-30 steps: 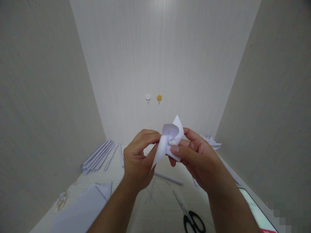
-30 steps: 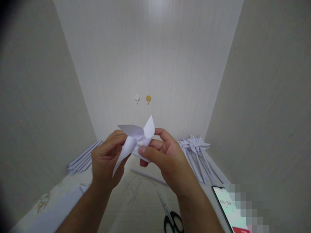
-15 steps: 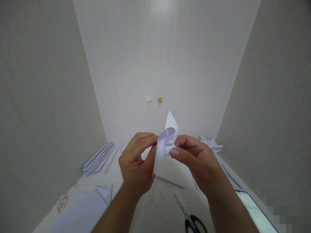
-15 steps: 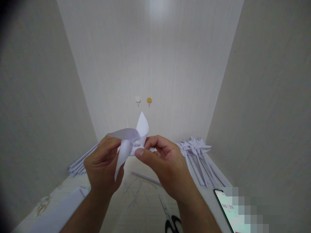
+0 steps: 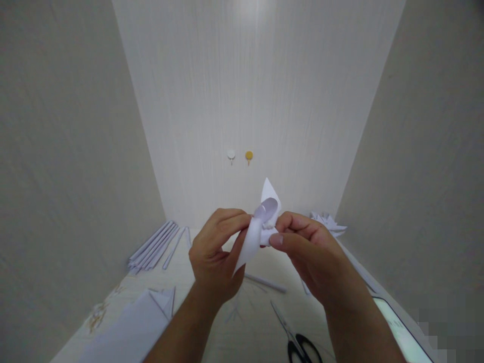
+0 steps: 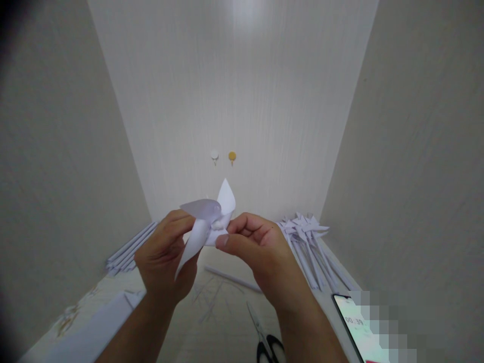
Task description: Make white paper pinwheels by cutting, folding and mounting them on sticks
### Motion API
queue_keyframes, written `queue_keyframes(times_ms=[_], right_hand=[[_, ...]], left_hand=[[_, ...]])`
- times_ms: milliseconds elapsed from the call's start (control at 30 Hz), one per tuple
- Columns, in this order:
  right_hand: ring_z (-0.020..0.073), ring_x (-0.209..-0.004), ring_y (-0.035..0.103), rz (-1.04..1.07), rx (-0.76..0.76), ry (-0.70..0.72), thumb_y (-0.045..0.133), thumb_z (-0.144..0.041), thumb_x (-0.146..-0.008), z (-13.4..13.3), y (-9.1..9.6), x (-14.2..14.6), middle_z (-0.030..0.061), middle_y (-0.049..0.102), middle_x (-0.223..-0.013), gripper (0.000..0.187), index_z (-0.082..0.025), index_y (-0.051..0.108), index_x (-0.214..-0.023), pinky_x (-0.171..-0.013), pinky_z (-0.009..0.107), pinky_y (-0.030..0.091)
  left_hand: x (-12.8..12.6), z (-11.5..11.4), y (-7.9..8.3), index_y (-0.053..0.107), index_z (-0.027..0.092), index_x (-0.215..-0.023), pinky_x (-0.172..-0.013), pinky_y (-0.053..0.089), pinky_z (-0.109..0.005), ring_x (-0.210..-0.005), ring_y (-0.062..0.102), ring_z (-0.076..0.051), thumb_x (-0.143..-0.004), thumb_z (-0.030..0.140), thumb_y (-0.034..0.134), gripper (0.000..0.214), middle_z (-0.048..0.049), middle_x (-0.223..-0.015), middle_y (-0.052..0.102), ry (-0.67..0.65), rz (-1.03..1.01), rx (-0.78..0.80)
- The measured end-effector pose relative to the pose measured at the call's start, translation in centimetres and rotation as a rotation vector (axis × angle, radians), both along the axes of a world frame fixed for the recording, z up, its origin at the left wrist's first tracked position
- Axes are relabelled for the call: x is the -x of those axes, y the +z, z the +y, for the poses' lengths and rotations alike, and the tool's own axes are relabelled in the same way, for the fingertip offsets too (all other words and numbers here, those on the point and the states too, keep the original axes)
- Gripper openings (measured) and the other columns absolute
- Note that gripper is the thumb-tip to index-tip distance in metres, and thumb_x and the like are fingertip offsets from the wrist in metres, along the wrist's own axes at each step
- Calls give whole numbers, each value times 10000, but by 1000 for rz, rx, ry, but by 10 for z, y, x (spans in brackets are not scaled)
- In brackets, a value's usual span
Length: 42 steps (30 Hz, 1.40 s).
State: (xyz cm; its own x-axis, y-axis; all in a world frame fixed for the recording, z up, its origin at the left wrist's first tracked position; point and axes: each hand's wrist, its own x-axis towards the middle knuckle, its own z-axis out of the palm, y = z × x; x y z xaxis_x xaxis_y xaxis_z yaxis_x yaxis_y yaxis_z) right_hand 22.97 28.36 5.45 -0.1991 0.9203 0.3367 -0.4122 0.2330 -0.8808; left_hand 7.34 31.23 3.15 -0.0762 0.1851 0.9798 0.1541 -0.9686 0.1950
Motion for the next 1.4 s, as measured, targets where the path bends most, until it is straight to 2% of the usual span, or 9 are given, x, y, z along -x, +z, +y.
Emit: queue_keyframes(times_ms=[167,233,333,433,533,667,933,1233,1400], right_hand=[[115,-667,600,-54,-54,-70,908,-257,-691,2,0,-5,-16,701,-721,214,-205,701,-712,-651,226,476],[122,-708,622,-57,-138,-245,900,-284,-728,5,-1,-10,-7,729,-834,203,-226,728,-817,-658,232,488],[165,-918,664,-68,-265,-432,852,-311,-794,8,-2,-20,19,747,-1058,219,-269,768,-992,-777,261,521],[192,-953,679,-172,-274,-293,869,-298,-772,6,-4,-26,35,770,-1065,283,-277,796,-1044,-786,277,530],[164,-738,682,-182,-188,-88,881,-311,-768,1,-5,-25,29,780,-850,160,-240,807,-892,-651,258,522],[132,-614,655,-96,-82,29,884,-310,-765,-3,-4,-19,23,771,-755,139,-217,803,-829,-558,225,493],[119,-620,649,-108,-81,-28,857,-313,-802,-2,-6,-19,21,771,-740,135,-196,791,-804,-581,212,498],[118,-600,638,-199,-101,-137,918,-356,-705,-6,-4,-17,0,746,-708,269,-186,721,-773,-570,227,488],[109,-550,581,-242,-41,-182,906,-395,-683,-25,-28,-8,-26,688,-634,317,-181,675,-722,-534,240,450]], left_hand=[[1,0,0,762,209,-992,-765,511,-285,-849,650,-168,-880,70,710,186,-33,-918,725,-88,-21,86],[3,0,2,777,212,-962,-735,506,-259,-807,641,-156,-863,127,757,132,-19,-875,725,-143,-7,236],[6,1,5,802,205,-870,-624,480,-215,-708,619,-135,-826,226,819,51,-3,-769,703,-346,50,522],[7,3,5,806,180,-821,-590,466,-198,-673,597,-122,-780,274,864,118,-5,-738,681,-534,97,688],[6,4,2,810,176,-848,-623,497,-207,-701,630,-131,-786,287,862,137,-17,-766,694,-702,85,765],[4,2,-1,814,190,-882,-616,527,-232,-713,689,-169,-795,299,857,146,-24,-730,711,-854,58,813],[5,0,-1,826,215,-934,-785,541,-303,-857,688,-199,-818,226,841,117,-46,-868,751,-748,61,724],[6,-1,-2,773,173,-851,-735,491,-261,-822,630,-173,-796,271,852,138,-34,-835,698,-599,126,676],[12,-30,-29,757,169,-848,-721,493,-261,-781,630,-161,-803,297,828,153,-26,-826,704,-482,117,780]])
